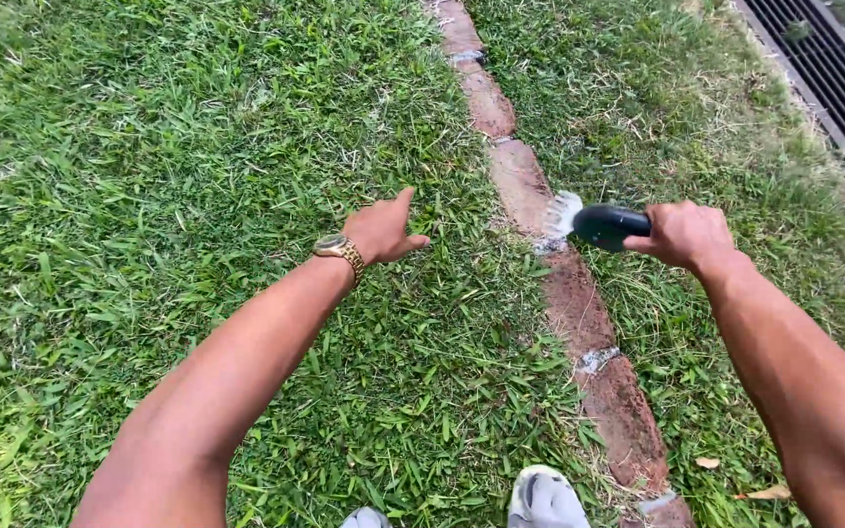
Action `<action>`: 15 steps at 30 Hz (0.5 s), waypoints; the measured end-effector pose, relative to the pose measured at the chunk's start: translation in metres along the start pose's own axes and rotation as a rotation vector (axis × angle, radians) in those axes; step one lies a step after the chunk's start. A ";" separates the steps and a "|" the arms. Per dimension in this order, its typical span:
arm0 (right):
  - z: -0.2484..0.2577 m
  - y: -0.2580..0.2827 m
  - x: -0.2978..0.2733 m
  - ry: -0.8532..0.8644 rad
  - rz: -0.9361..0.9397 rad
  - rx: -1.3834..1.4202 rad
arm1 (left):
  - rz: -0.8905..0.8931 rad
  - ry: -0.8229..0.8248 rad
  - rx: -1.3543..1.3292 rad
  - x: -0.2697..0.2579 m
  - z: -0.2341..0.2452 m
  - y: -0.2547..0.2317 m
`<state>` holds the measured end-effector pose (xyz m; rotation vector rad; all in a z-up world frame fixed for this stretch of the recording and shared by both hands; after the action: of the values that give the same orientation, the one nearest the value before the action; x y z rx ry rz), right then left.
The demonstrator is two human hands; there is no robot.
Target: Trimming grass along a brick border using an electric hand trimmer.
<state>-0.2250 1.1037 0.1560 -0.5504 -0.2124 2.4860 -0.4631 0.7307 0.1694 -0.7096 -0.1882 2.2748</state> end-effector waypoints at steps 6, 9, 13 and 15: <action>-0.027 0.016 0.033 0.033 0.169 -0.126 | -0.120 -0.199 -0.189 0.011 -0.007 0.013; -0.019 0.043 0.047 0.019 0.253 -0.110 | -0.134 -0.221 -0.186 0.007 -0.004 0.028; -0.013 0.076 0.058 0.067 0.361 -0.127 | -0.168 -0.173 -0.058 -0.021 0.002 0.031; -0.018 0.094 0.057 0.074 0.409 -0.128 | -0.193 -0.201 0.000 -0.032 -0.011 0.039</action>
<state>-0.3074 1.0595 0.0949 -0.8062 -0.2516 2.8530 -0.4622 0.6797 0.1615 -0.4408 -0.3377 2.1574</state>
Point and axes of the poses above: each hand's wrist, its own x-axis towards the middle knuckle, its own z-axis out of the back of the hand, y = z × x, the point moved 5 cm from there along x, towards the middle knuckle, and after that the axes turned 7 degrees about -x, right-handed, at the moved point
